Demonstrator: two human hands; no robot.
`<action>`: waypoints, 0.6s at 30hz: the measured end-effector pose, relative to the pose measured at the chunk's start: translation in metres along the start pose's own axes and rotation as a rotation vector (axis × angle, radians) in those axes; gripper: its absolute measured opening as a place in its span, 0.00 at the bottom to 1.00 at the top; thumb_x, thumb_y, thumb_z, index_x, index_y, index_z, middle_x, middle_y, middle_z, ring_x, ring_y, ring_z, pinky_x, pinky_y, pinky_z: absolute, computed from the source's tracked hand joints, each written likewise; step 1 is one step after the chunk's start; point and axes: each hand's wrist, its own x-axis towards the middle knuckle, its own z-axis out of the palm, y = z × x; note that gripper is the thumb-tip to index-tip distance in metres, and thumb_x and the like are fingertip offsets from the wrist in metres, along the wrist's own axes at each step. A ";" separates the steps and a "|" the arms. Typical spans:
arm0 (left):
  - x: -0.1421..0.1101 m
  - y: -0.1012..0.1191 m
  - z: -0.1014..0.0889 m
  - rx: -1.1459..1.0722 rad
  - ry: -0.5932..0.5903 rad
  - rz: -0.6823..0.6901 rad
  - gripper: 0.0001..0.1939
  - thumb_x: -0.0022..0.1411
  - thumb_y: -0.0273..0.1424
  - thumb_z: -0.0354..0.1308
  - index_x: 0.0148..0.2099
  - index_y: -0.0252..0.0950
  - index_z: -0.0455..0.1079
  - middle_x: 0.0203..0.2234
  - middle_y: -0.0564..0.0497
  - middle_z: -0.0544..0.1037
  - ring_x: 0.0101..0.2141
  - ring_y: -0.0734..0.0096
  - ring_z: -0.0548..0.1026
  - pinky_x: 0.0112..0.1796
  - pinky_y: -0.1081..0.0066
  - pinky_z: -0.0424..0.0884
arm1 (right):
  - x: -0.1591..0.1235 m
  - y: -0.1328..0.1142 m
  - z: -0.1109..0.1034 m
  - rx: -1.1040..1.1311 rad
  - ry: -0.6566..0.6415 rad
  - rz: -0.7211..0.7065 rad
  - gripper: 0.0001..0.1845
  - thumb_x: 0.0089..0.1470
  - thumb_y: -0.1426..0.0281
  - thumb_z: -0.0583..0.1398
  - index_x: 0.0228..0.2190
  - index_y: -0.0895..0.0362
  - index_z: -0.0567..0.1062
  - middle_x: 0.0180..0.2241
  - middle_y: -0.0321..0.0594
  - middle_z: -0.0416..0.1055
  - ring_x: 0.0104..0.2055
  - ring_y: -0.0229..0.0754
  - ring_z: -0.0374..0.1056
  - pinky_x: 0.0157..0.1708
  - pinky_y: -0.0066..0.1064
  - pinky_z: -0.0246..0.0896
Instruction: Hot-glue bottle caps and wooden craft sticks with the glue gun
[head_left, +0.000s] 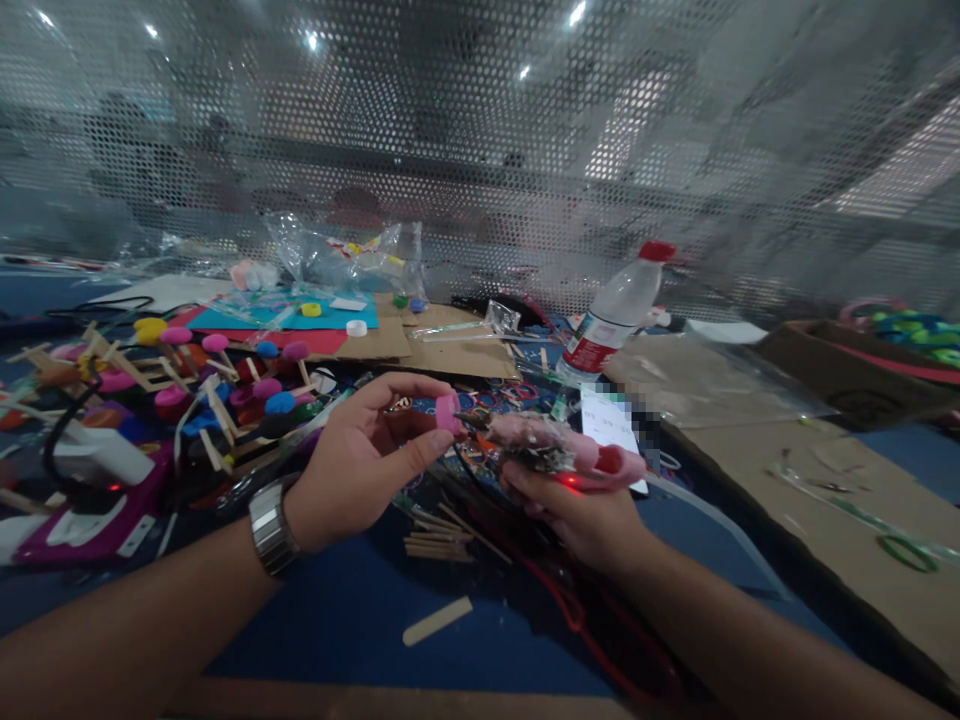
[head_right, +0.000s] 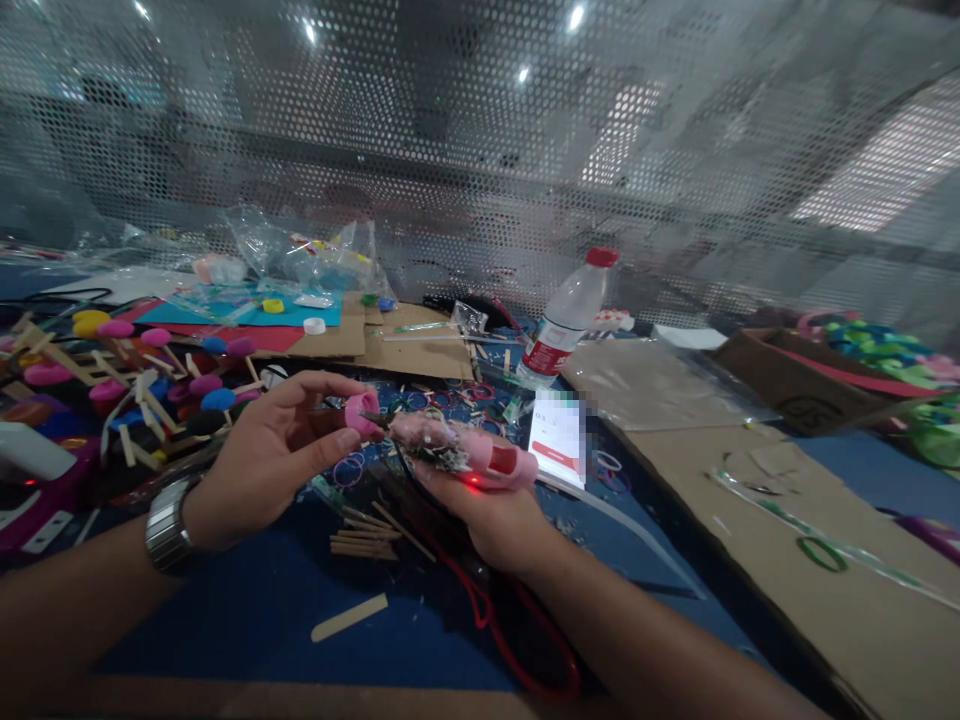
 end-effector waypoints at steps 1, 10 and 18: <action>0.000 0.000 0.000 0.000 0.002 0.000 0.14 0.58 0.29 0.70 0.47 0.37 0.75 0.38 0.48 0.82 0.35 0.69 0.80 0.29 0.75 0.74 | 0.000 0.000 0.000 0.010 -0.012 -0.004 0.18 0.51 0.54 0.69 0.41 0.51 0.83 0.20 0.35 0.69 0.27 0.47 0.71 0.23 0.36 0.68; 0.000 -0.001 0.000 -0.015 0.007 0.001 0.14 0.58 0.29 0.70 0.47 0.36 0.75 0.38 0.48 0.81 0.36 0.70 0.80 0.31 0.76 0.75 | -0.002 0.004 0.001 0.057 -0.032 -0.019 0.19 0.53 0.57 0.68 0.44 0.53 0.82 0.20 0.34 0.69 0.22 0.42 0.65 0.23 0.35 0.66; 0.001 -0.003 -0.001 -0.057 0.002 0.014 0.14 0.59 0.28 0.70 0.47 0.36 0.75 0.40 0.49 0.81 0.37 0.72 0.80 0.34 0.77 0.77 | -0.001 0.003 0.000 0.021 -0.063 -0.060 0.17 0.54 0.55 0.67 0.42 0.52 0.83 0.20 0.35 0.67 0.25 0.44 0.67 0.24 0.36 0.68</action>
